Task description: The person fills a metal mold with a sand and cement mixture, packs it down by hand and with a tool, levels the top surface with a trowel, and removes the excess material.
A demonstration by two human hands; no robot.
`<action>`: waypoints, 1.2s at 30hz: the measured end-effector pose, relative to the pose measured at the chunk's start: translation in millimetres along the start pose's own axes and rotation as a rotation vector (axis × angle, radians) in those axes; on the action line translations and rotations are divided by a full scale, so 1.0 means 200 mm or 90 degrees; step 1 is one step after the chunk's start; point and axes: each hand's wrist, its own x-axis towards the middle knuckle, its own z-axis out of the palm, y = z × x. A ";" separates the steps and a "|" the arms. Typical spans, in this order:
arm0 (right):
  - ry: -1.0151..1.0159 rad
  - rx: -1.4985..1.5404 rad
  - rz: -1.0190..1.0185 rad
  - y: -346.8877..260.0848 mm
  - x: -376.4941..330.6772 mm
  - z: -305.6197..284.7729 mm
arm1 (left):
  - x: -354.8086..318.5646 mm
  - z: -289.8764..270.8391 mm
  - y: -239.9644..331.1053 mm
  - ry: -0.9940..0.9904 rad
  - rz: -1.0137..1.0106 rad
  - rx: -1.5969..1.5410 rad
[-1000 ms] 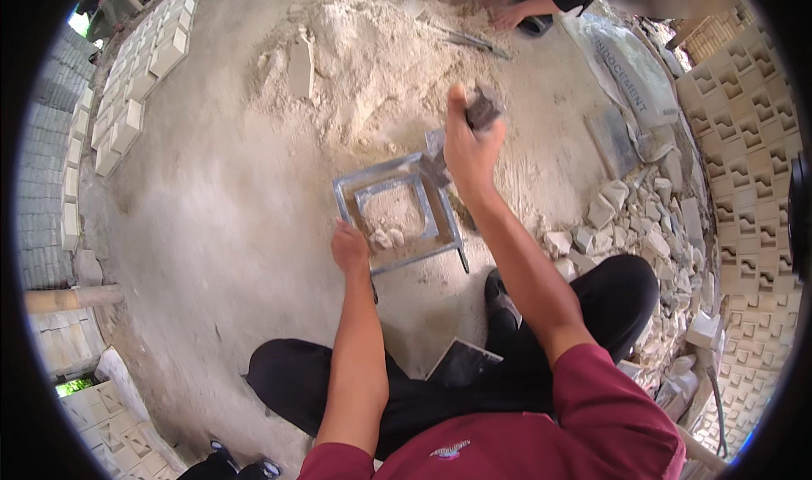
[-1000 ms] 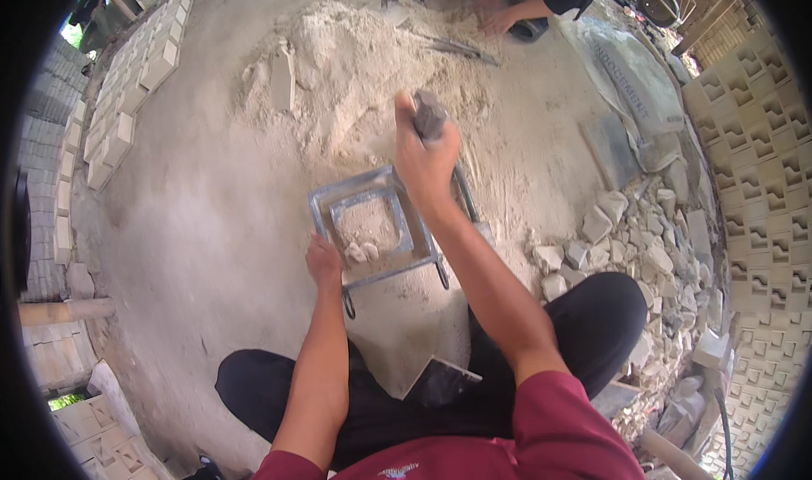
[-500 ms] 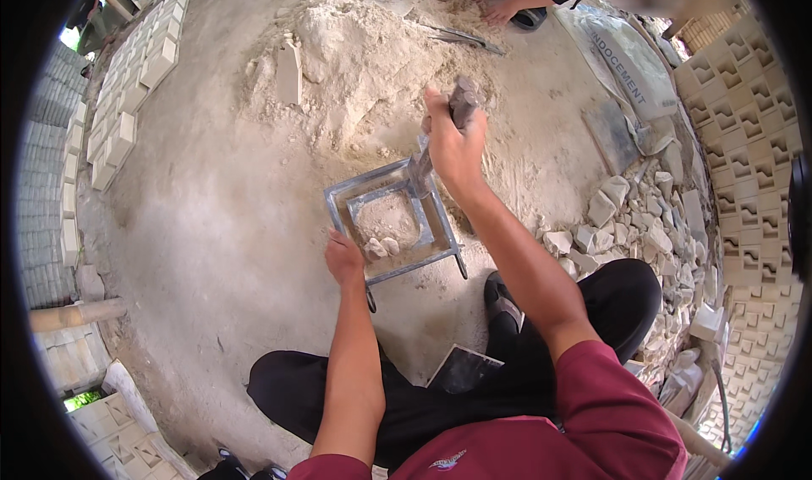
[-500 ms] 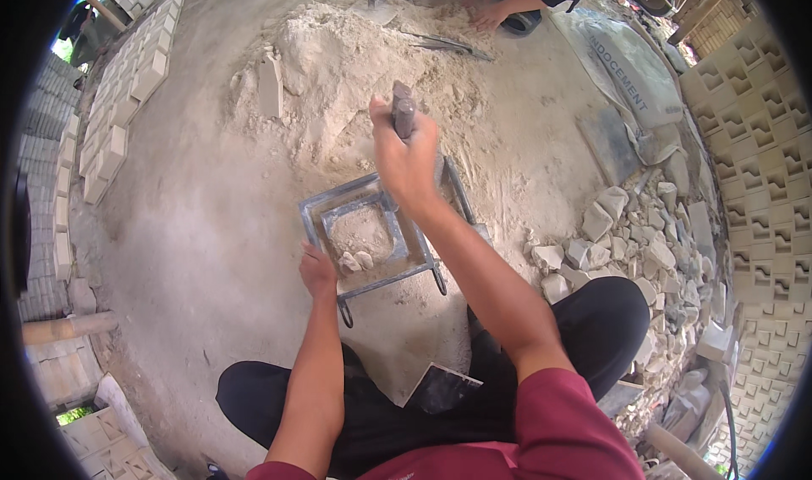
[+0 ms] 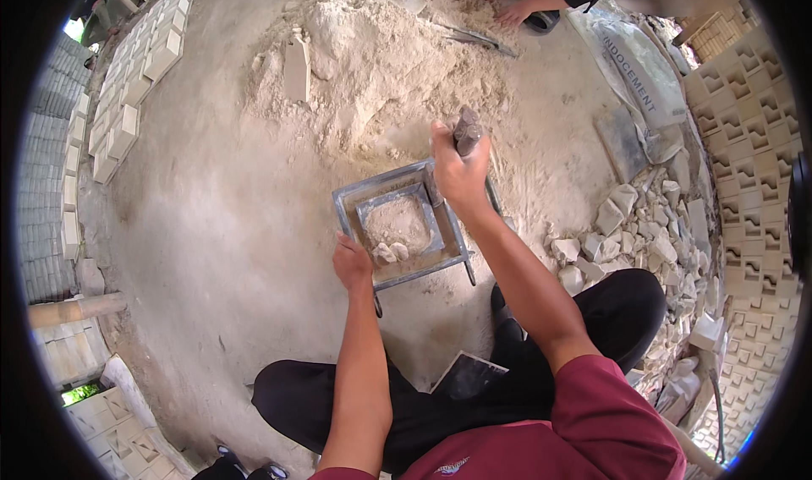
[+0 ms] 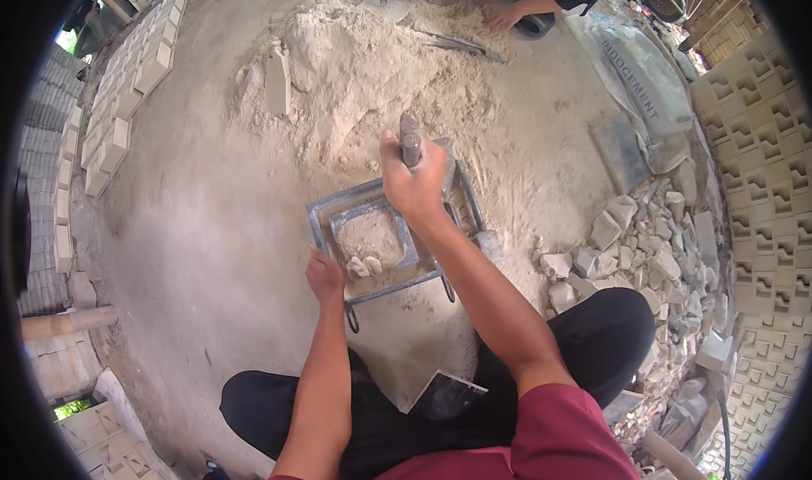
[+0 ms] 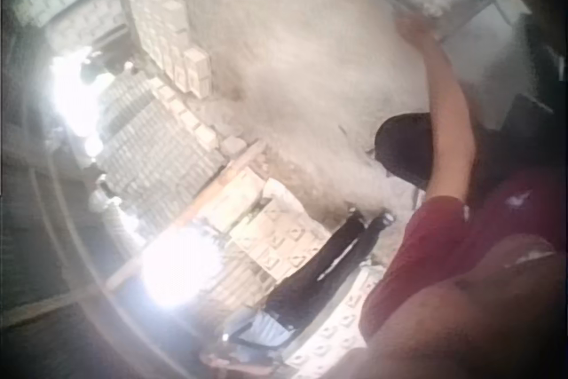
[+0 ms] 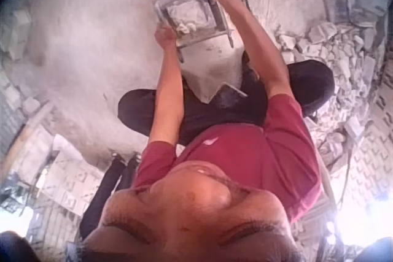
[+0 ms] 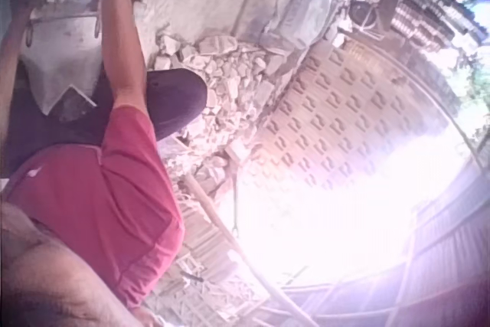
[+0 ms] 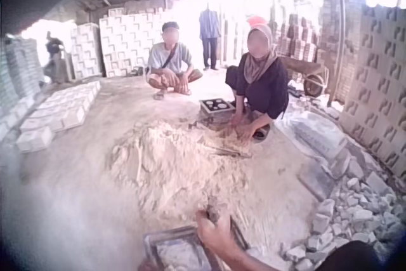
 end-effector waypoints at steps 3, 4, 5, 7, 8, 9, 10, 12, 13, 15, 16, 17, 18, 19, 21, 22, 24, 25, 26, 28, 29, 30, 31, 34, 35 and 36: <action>-0.054 -0.055 0.083 -0.04 0.02 0.00 | -0.03 -0.02 0.02 -0.031 -0.018 -0.003; -0.055 -0.054 0.083 -0.03 0.01 0.00 | -0.03 -0.05 0.02 -0.029 -0.021 -0.004; -0.028 -0.059 0.007 -0.02 -0.01 -0.01 | -0.02 -0.06 0.03 -0.026 -0.023 -0.005; -0.019 -0.061 -0.133 0.00 -0.05 0.00 | -0.02 -0.01 0.01 -0.012 -0.016 -0.007; -0.022 -0.059 -0.129 0.00 -0.04 0.00 | -0.02 0.00 0.00 0.001 -0.008 -0.010; -0.038 -0.076 -0.105 0.00 -0.01 0.02 | 0.01 0.01 0.00 0.003 -0.013 -0.008; -0.049 -0.103 -0.072 -0.01 0.00 0.01 | 0.00 0.01 0.00 -0.026 -0.014 0.007; -0.060 -0.116 -0.064 -0.02 0.02 0.02 | 0.03 0.00 -0.01 -0.044 -0.013 0.023; -0.040 -0.098 -0.106 -0.03 0.00 0.02 | 0.02 0.00 -0.02 -0.024 -0.004 0.026; -0.041 -0.118 -0.163 0.03 -0.01 -0.01 | 0.01 -0.01 -0.02 -0.001 0.003 0.030; -0.044 -0.118 -0.159 0.02 0.02 0.00 | 0.00 0.01 -0.01 0.005 0.004 0.013; -0.045 -0.118 -0.089 0.02 0.05 0.02 | -0.01 0.01 -0.01 0.011 0.005 -0.005; -0.046 -0.118 -0.020 0.01 0.07 0.03 | -0.02 0.01 -0.02 0.011 0.002 -0.004; -0.048 -0.052 -0.017 -0.02 0.08 0.07 | 0.00 0.01 -0.02 0.009 0.003 -0.003; -0.044 -0.049 -0.044 -0.02 0.02 0.06 | 0.02 -0.01 -0.03 0.012 0.004 -0.005; -0.033 -0.057 -0.067 -0.01 -0.01 0.02 | 0.00 -0.01 0.01 -0.021 -0.017 -0.003; -0.024 -0.076 -0.097 0.05 0.00 -0.01 | -0.02 -0.02 0.04 -0.053 -0.035 -0.006; -0.053 -0.086 -0.044 0.03 0.01 0.02 | -0.02 -0.02 0.01 -0.051 -0.032 -0.012; -0.082 -0.097 0.010 0.01 0.01 0.04 | -0.02 -0.02 -0.02 -0.049 -0.030 -0.016; -0.077 -0.055 -0.011 -0.01 0.01 0.06 | -0.02 -0.02 -0.05 -0.012 -0.011 -0.013; -0.056 -0.037 -0.033 -0.01 -0.02 0.05 | 0.00 -0.02 -0.05 0.023 0.011 -0.009; -0.035 -0.018 -0.054 -0.02 -0.04 0.06 | 0.01 -0.01 -0.05 0.028 0.009 -0.011; -0.009 -0.103 -0.155 -0.01 -0.04 0.06 | 0.00 0.00 -0.03 0.011 0.001 -0.013; -0.089 -0.072 0.010 -0.01 0.05 0.07 | 0.01 0.02 -0.01 -0.003 -0.005 -0.022; -0.060 -0.054 0.000 -0.05 0.05 0.10 | 0.01 0.01 -0.02 0.002 -0.002 -0.028; -0.062 -0.053 0.002 -0.05 0.02 0.09 | 0.01 0.00 -0.03 0.003 -0.005 -0.027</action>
